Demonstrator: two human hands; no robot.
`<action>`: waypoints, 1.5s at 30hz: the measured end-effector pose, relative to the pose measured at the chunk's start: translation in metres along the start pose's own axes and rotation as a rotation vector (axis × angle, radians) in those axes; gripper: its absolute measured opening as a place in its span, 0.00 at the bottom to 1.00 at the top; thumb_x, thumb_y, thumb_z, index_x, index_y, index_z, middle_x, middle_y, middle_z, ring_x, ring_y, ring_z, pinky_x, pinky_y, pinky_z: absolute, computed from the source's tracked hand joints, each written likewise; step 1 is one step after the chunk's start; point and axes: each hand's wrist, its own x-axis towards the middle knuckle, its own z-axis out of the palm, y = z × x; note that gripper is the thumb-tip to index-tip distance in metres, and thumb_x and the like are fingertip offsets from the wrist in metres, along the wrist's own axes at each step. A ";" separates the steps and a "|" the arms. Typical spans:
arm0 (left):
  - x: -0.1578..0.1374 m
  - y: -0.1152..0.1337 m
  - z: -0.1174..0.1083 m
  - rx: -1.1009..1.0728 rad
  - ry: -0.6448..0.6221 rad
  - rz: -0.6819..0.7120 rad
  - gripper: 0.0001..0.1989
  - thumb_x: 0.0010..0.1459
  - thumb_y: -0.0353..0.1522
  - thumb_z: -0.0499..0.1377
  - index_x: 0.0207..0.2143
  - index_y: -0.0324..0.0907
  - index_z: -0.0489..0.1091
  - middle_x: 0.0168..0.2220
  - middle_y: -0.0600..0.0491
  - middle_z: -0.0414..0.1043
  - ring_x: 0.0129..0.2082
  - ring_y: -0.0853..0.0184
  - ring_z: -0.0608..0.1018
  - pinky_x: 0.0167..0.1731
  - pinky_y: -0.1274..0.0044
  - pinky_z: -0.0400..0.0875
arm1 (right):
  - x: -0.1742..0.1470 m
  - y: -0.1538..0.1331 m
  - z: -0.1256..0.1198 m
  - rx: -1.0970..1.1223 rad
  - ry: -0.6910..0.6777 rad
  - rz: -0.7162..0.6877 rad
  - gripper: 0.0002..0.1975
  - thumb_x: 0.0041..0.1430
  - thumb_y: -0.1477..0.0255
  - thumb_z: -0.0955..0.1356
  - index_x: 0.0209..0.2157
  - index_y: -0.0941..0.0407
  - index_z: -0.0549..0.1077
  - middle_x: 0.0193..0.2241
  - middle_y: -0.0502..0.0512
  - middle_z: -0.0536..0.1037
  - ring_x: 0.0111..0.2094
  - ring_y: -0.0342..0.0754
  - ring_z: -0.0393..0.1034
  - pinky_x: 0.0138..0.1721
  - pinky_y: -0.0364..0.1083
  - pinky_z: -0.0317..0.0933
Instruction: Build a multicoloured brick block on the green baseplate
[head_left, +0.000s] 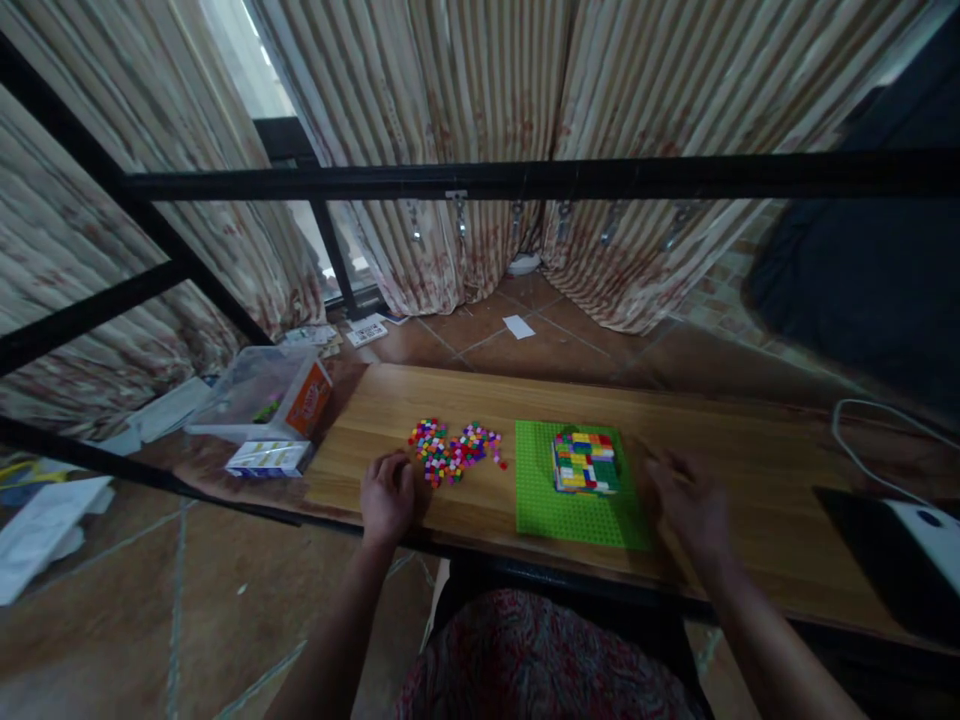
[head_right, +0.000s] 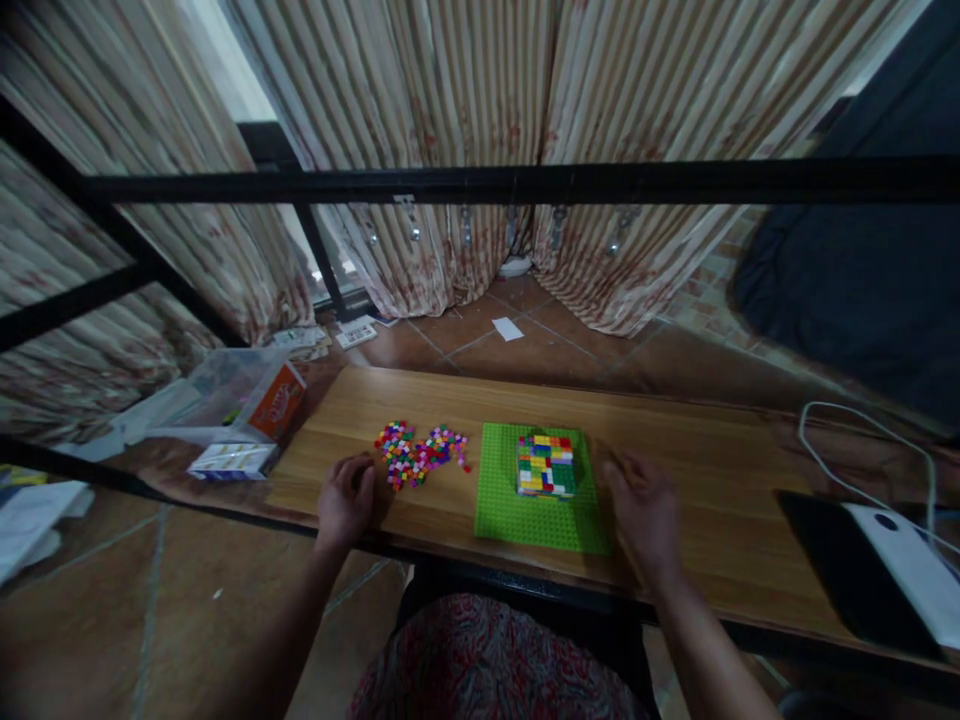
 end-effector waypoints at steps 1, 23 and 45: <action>-0.005 0.004 -0.001 0.002 -0.004 -0.009 0.12 0.60 0.38 0.53 0.39 0.42 0.72 0.43 0.46 0.73 0.45 0.59 0.74 0.48 0.66 0.70 | 0.003 0.012 -0.006 -0.085 0.010 -0.028 0.28 0.53 0.51 0.67 0.46 0.58 0.75 0.44 0.65 0.77 0.43 0.59 0.72 0.44 0.57 0.66; 0.008 0.124 0.049 0.146 -0.321 0.205 0.12 0.62 0.31 0.51 0.43 0.42 0.73 0.43 0.46 0.73 0.43 0.59 0.71 0.46 0.67 0.65 | 0.003 0.053 -0.007 -0.439 0.044 -0.374 0.17 0.60 0.62 0.61 0.39 0.57 0.76 0.42 0.64 0.77 0.44 0.58 0.69 0.49 0.57 0.61; 0.071 0.130 0.061 0.404 -0.577 0.323 0.13 0.58 0.26 0.52 0.34 0.44 0.77 0.40 0.47 0.76 0.41 0.62 0.76 0.42 0.72 0.66 | 0.000 0.040 -0.007 -0.415 0.041 -0.291 0.16 0.61 0.64 0.61 0.39 0.56 0.77 0.43 0.63 0.78 0.45 0.58 0.69 0.47 0.56 0.62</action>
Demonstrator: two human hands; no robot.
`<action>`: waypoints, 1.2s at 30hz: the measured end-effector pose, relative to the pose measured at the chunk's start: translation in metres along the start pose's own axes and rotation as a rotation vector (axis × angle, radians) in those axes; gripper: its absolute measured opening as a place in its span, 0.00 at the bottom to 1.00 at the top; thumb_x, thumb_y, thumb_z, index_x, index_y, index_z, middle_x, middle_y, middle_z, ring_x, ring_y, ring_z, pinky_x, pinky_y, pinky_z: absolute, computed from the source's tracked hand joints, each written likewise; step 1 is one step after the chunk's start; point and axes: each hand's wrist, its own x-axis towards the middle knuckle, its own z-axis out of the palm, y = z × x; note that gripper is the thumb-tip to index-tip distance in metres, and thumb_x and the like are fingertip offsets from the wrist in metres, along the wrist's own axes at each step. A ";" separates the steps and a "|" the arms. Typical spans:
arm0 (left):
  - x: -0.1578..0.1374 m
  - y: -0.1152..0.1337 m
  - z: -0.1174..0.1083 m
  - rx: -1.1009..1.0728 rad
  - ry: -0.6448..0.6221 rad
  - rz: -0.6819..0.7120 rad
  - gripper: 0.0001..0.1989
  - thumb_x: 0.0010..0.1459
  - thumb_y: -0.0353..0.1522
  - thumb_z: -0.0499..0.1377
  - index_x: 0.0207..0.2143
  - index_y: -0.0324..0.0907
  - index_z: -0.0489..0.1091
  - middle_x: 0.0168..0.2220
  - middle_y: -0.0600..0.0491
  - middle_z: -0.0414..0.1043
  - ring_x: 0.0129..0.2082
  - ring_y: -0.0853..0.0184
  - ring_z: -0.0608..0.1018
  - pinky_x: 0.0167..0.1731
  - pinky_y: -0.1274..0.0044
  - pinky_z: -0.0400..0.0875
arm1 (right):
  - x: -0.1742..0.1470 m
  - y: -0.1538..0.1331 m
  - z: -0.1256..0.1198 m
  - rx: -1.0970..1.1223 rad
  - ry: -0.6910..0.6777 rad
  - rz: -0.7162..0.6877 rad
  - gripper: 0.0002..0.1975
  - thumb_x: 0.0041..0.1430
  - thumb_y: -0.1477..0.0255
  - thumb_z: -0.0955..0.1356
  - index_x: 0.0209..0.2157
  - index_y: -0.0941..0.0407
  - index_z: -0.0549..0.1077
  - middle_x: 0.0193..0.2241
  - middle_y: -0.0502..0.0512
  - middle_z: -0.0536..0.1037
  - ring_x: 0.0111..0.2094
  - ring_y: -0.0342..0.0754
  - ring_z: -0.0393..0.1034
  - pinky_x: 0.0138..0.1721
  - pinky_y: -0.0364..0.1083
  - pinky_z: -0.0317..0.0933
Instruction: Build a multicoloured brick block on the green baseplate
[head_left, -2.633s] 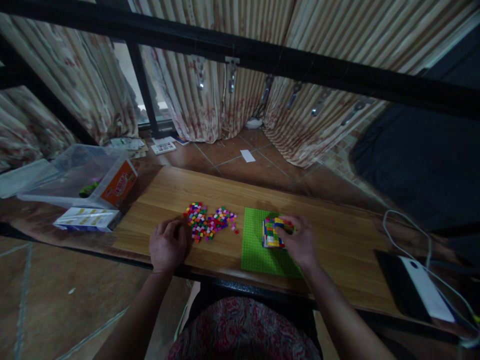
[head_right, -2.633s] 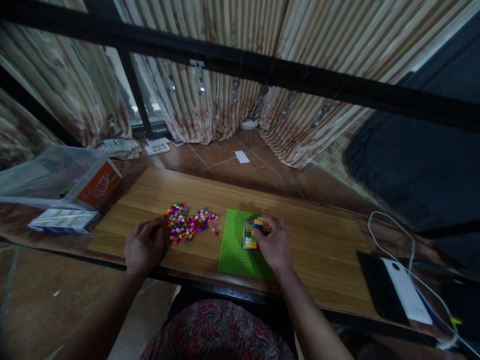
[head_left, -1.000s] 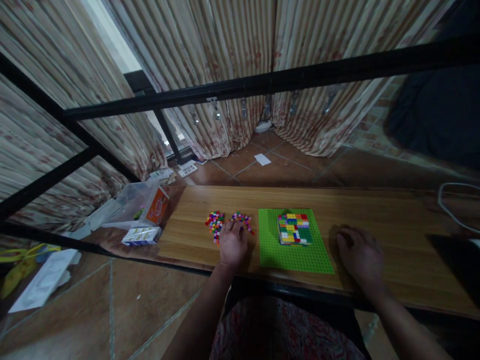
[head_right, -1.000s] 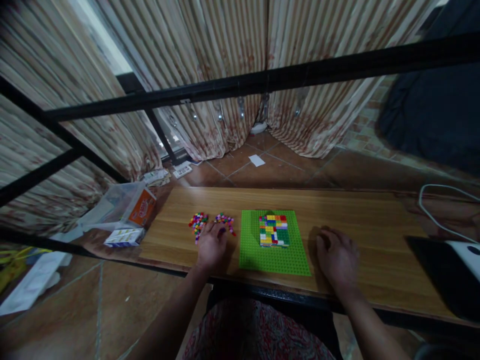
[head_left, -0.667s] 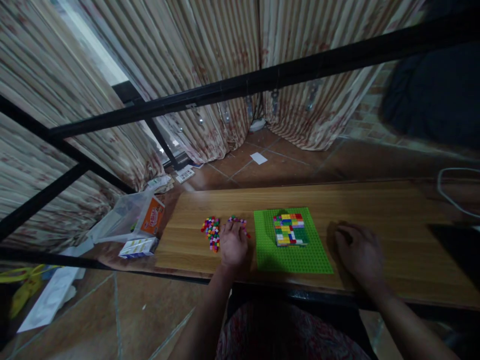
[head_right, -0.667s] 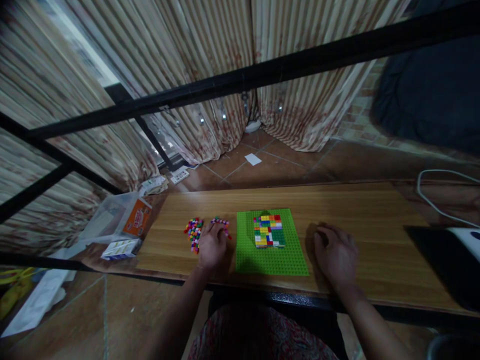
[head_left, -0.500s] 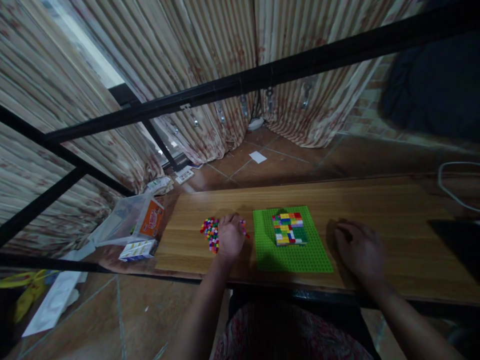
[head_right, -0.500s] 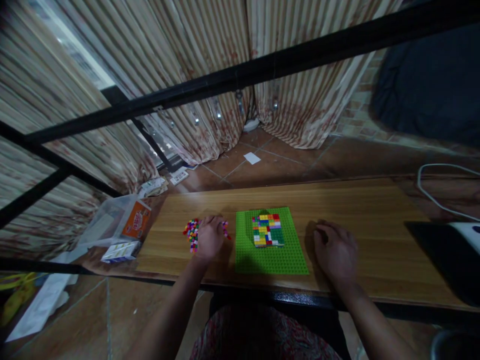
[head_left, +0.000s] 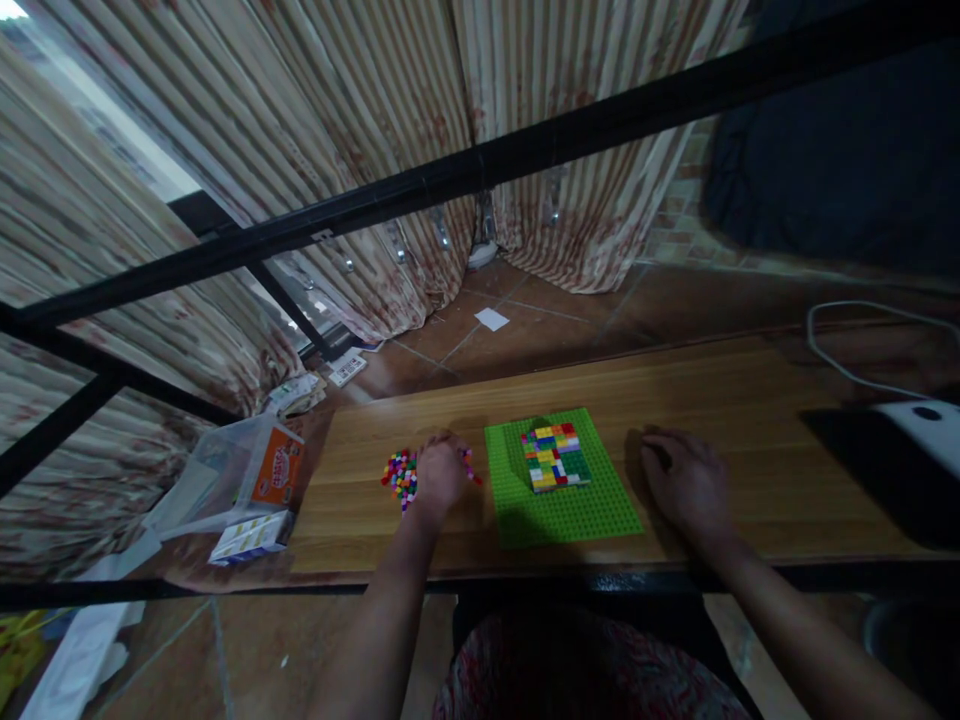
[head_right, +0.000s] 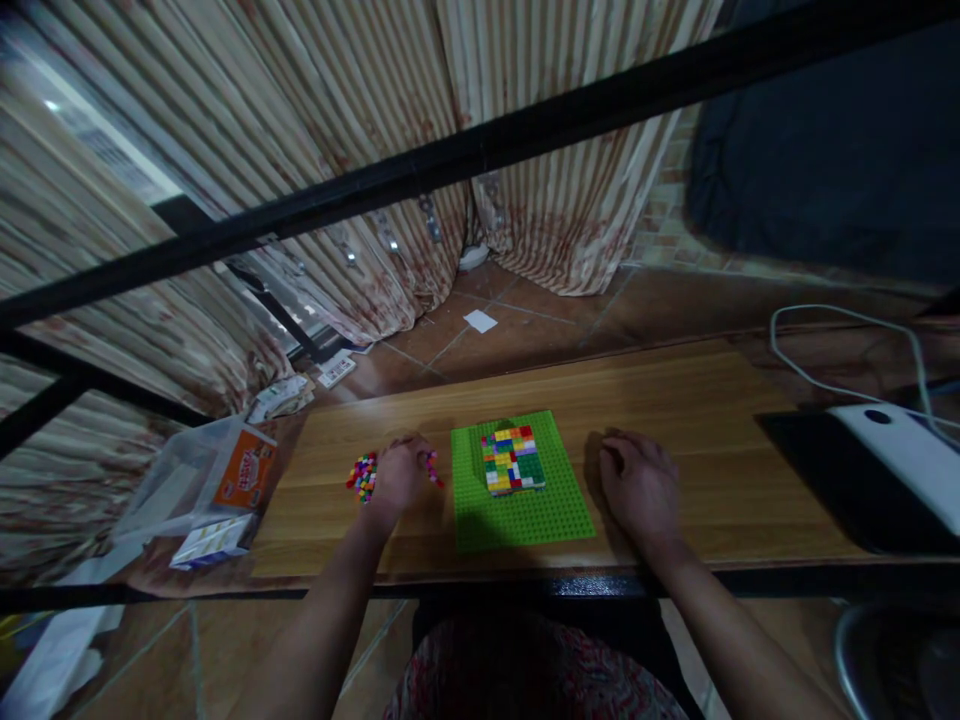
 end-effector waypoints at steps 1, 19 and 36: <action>0.001 -0.001 -0.001 0.011 -0.007 0.015 0.13 0.58 0.27 0.52 0.34 0.44 0.77 0.40 0.47 0.76 0.41 0.62 0.76 0.42 0.72 0.66 | 0.000 -0.001 0.000 0.000 0.000 0.003 0.16 0.61 0.64 0.61 0.39 0.56 0.77 0.43 0.62 0.78 0.45 0.58 0.69 0.47 0.56 0.62; 0.009 0.069 -0.020 -0.406 0.096 0.273 0.14 0.61 0.28 0.53 0.49 0.45 0.68 0.39 0.53 0.77 0.41 0.67 0.76 0.48 0.73 0.68 | 0.000 -0.003 0.001 0.024 0.013 0.013 0.15 0.61 0.66 0.62 0.39 0.56 0.77 0.44 0.62 0.77 0.46 0.57 0.68 0.48 0.56 0.61; 0.024 0.084 -0.011 -0.740 -0.033 0.174 0.17 0.56 0.26 0.58 0.49 0.43 0.68 0.37 0.54 0.79 0.40 0.68 0.80 0.48 0.73 0.70 | 0.000 -0.004 0.001 -0.004 0.030 0.001 0.14 0.62 0.67 0.62 0.39 0.57 0.77 0.43 0.61 0.77 0.43 0.56 0.68 0.46 0.54 0.61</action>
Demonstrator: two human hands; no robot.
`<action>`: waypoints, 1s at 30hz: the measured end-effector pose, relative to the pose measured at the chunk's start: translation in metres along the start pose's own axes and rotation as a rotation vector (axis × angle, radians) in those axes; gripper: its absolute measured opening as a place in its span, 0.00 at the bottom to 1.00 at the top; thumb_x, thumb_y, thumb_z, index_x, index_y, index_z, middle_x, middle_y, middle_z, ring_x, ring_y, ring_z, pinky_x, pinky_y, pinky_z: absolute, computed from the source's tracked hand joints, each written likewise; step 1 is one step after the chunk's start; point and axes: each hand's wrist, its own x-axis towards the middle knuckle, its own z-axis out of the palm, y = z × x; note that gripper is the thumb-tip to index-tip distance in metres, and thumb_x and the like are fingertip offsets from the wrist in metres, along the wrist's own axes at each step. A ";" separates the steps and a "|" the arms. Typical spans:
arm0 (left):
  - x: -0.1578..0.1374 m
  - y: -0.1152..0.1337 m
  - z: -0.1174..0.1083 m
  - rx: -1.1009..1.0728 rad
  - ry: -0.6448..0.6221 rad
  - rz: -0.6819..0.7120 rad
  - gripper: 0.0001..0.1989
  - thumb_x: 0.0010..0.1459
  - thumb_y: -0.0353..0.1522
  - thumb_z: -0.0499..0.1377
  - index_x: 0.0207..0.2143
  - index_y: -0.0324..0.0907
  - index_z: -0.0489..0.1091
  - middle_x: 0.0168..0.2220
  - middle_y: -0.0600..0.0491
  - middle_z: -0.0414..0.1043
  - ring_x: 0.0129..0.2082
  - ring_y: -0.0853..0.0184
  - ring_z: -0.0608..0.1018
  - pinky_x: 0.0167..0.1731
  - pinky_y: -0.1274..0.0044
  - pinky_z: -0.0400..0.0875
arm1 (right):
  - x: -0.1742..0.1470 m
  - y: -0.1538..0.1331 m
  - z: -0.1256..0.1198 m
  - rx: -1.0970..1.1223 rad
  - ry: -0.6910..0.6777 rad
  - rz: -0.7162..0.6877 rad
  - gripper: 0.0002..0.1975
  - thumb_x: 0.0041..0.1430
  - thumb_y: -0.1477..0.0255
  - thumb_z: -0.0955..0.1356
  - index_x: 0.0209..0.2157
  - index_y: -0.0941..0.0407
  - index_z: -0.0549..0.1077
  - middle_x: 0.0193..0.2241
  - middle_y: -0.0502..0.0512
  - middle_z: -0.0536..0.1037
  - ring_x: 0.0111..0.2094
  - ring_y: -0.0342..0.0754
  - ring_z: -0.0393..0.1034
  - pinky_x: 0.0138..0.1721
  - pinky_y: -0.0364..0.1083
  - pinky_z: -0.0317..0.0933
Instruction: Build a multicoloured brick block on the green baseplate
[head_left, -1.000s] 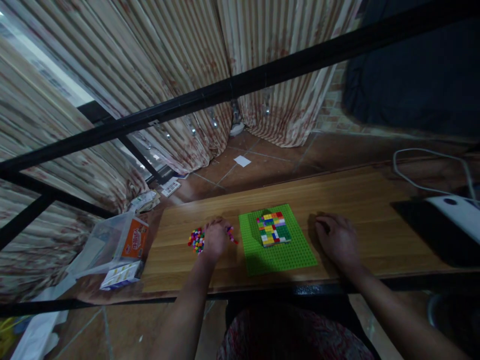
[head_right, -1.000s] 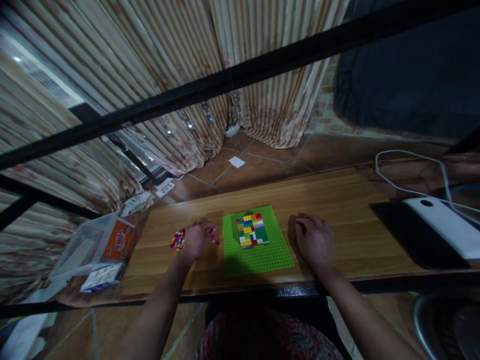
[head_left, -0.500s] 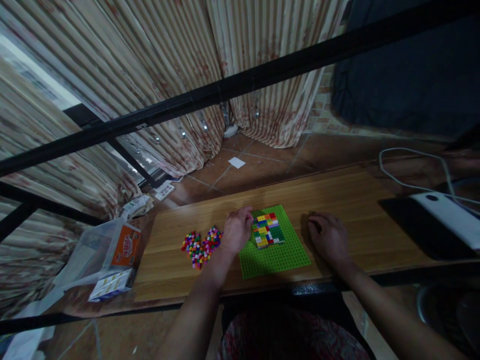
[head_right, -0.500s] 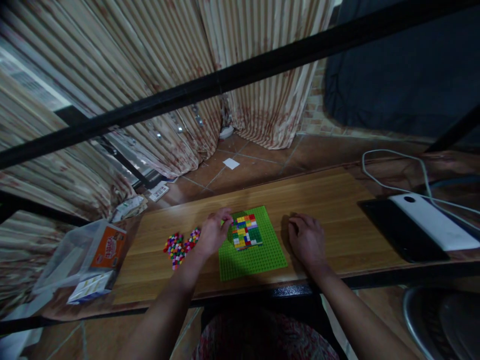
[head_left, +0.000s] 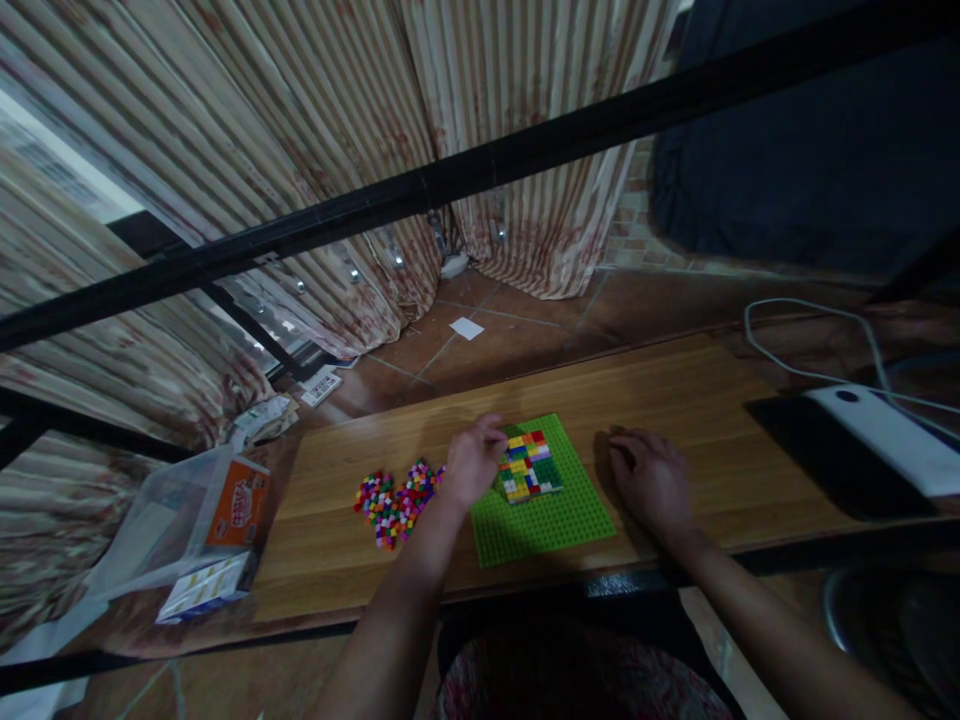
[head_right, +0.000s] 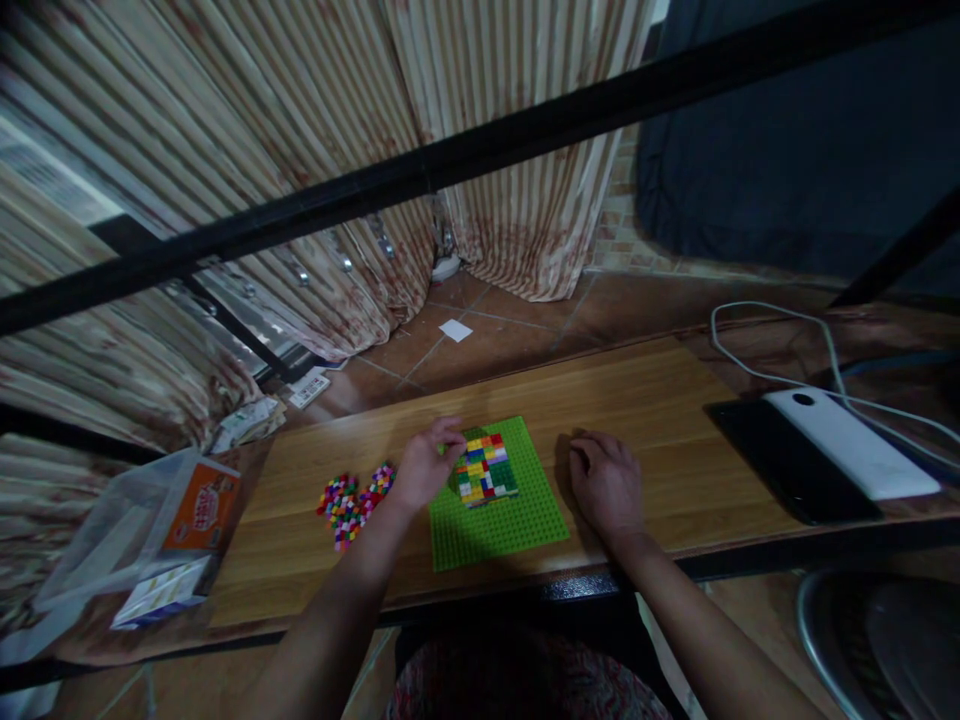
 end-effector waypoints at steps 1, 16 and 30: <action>0.001 -0.001 0.000 -0.051 0.005 -0.024 0.16 0.55 0.26 0.58 0.47 0.42 0.69 0.37 0.54 0.80 0.39 0.68 0.80 0.47 0.73 0.71 | 0.000 0.000 0.000 0.004 0.001 -0.004 0.14 0.62 0.67 0.62 0.39 0.57 0.77 0.43 0.61 0.77 0.44 0.56 0.68 0.46 0.54 0.61; 0.021 -0.016 0.003 -0.329 -0.096 -0.220 0.13 0.46 0.23 0.63 0.37 0.39 0.75 0.27 0.55 0.78 0.27 0.71 0.77 0.32 0.79 0.71 | 0.000 -0.002 -0.002 -0.023 -0.017 -0.014 0.13 0.63 0.68 0.62 0.39 0.56 0.77 0.43 0.61 0.78 0.44 0.56 0.68 0.45 0.53 0.61; 0.001 -0.018 0.003 -0.412 0.007 -0.105 0.13 0.50 0.24 0.62 0.40 0.40 0.73 0.37 0.50 0.79 0.38 0.67 0.80 0.45 0.72 0.74 | -0.001 0.003 0.002 -0.006 -0.020 -0.043 0.14 0.62 0.67 0.62 0.38 0.56 0.77 0.42 0.62 0.78 0.45 0.56 0.69 0.46 0.54 0.62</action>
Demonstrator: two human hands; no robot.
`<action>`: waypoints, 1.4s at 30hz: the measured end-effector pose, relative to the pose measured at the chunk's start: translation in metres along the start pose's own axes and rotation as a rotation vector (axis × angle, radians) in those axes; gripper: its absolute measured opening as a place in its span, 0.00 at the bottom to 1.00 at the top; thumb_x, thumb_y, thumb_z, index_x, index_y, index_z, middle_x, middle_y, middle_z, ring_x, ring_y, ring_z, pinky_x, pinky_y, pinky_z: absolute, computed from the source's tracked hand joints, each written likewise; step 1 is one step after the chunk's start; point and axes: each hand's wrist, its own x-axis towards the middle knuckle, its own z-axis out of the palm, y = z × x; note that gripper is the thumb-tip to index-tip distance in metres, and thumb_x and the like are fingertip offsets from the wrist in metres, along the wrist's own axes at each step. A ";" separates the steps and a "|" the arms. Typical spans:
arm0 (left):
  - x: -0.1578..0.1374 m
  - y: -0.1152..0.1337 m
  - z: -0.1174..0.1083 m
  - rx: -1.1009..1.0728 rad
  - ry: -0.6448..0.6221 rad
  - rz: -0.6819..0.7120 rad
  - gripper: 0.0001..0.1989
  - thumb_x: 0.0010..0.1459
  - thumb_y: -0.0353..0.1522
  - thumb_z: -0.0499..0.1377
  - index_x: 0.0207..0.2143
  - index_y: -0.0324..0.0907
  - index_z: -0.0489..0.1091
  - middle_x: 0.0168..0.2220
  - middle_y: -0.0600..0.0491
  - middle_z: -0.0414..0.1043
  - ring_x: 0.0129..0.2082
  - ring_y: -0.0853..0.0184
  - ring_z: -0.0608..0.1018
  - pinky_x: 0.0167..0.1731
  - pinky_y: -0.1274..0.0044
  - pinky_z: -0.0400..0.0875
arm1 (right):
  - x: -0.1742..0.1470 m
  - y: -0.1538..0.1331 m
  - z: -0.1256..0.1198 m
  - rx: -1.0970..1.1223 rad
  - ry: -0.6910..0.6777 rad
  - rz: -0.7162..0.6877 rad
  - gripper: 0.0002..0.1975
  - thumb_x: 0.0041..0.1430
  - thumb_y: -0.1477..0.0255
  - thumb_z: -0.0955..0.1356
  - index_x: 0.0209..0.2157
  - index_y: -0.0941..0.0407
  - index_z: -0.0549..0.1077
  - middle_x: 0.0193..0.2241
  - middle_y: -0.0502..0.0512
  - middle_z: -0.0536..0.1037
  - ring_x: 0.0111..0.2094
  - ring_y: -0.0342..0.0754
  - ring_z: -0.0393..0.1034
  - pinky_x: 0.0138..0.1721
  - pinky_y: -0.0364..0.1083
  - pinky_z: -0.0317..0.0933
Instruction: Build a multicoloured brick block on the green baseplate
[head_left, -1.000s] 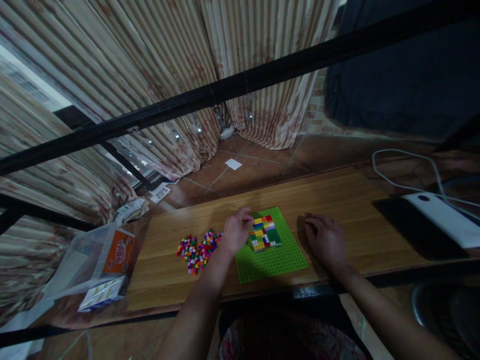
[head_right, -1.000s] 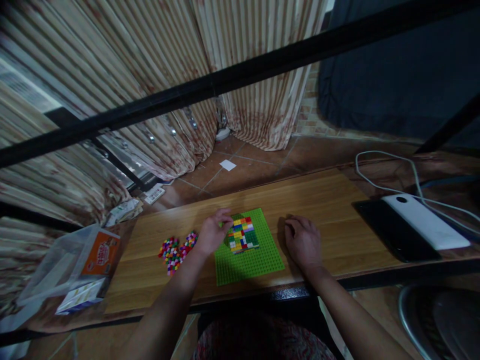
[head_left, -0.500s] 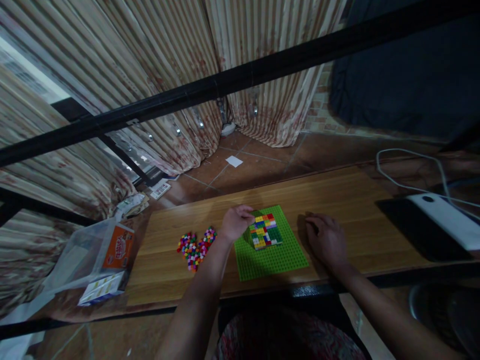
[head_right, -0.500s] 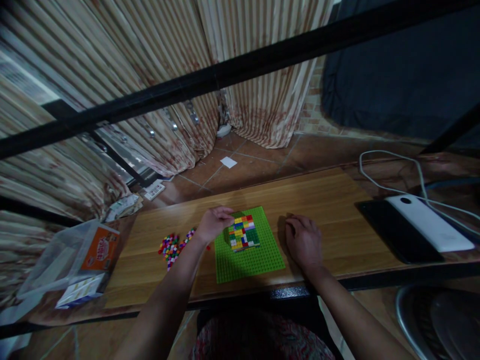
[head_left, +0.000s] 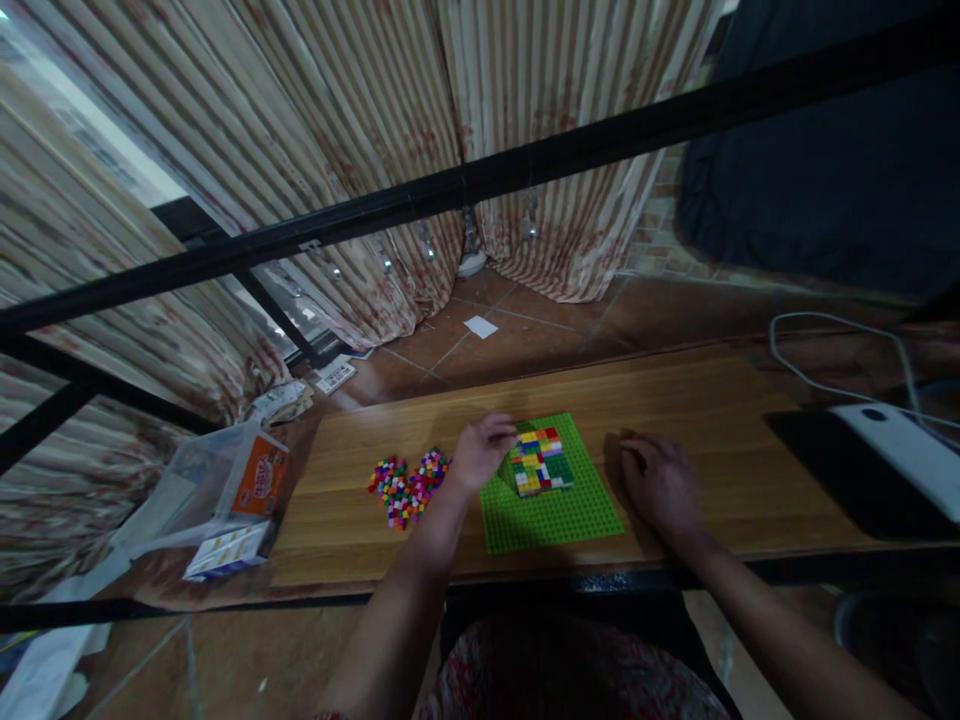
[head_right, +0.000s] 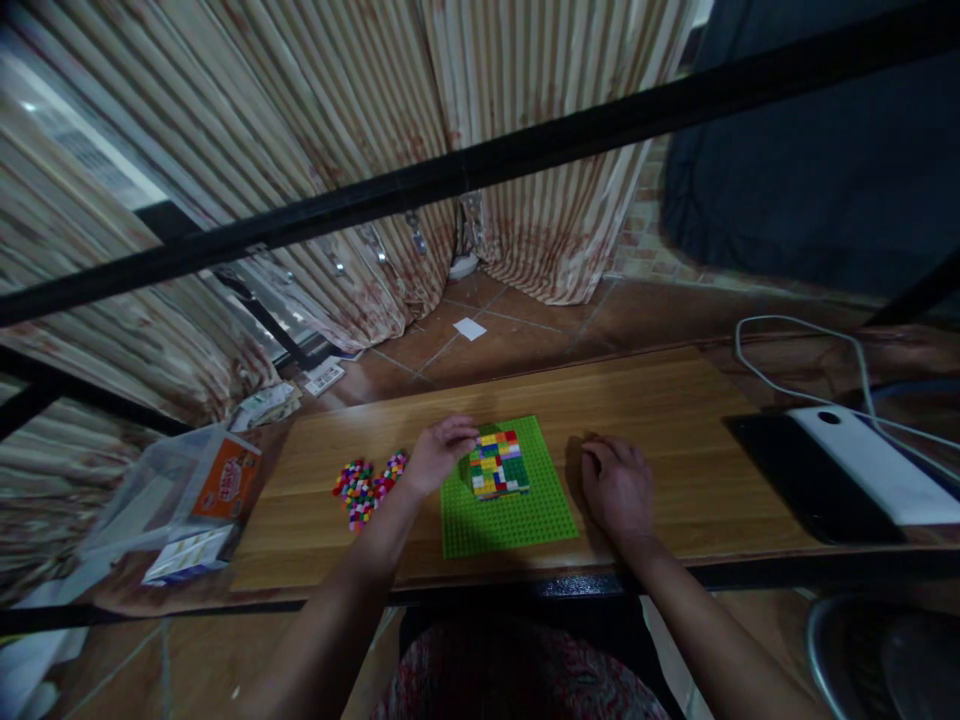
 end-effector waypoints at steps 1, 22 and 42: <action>-0.005 -0.003 -0.002 -0.012 0.032 0.023 0.13 0.51 0.24 0.61 0.41 0.40 0.73 0.39 0.49 0.79 0.40 0.67 0.80 0.47 0.72 0.73 | 0.000 0.000 0.000 0.005 0.006 -0.004 0.14 0.62 0.67 0.62 0.38 0.56 0.77 0.42 0.62 0.78 0.45 0.56 0.69 0.46 0.54 0.62; -0.071 -0.031 -0.062 0.792 0.286 0.048 0.12 0.58 0.27 0.54 0.39 0.46 0.75 0.43 0.51 0.77 0.46 0.63 0.75 0.53 0.68 0.65 | -0.001 0.006 -0.001 -0.003 0.011 -0.051 0.14 0.61 0.67 0.62 0.38 0.56 0.77 0.41 0.63 0.78 0.44 0.58 0.70 0.46 0.56 0.62; -0.045 -0.009 -0.037 0.960 0.196 0.036 0.09 0.60 0.30 0.53 0.33 0.43 0.74 0.39 0.47 0.76 0.42 0.61 0.75 0.45 0.70 0.64 | 0.000 0.002 0.000 -0.010 0.001 -0.008 0.14 0.61 0.66 0.61 0.37 0.56 0.77 0.41 0.62 0.78 0.42 0.56 0.69 0.45 0.54 0.62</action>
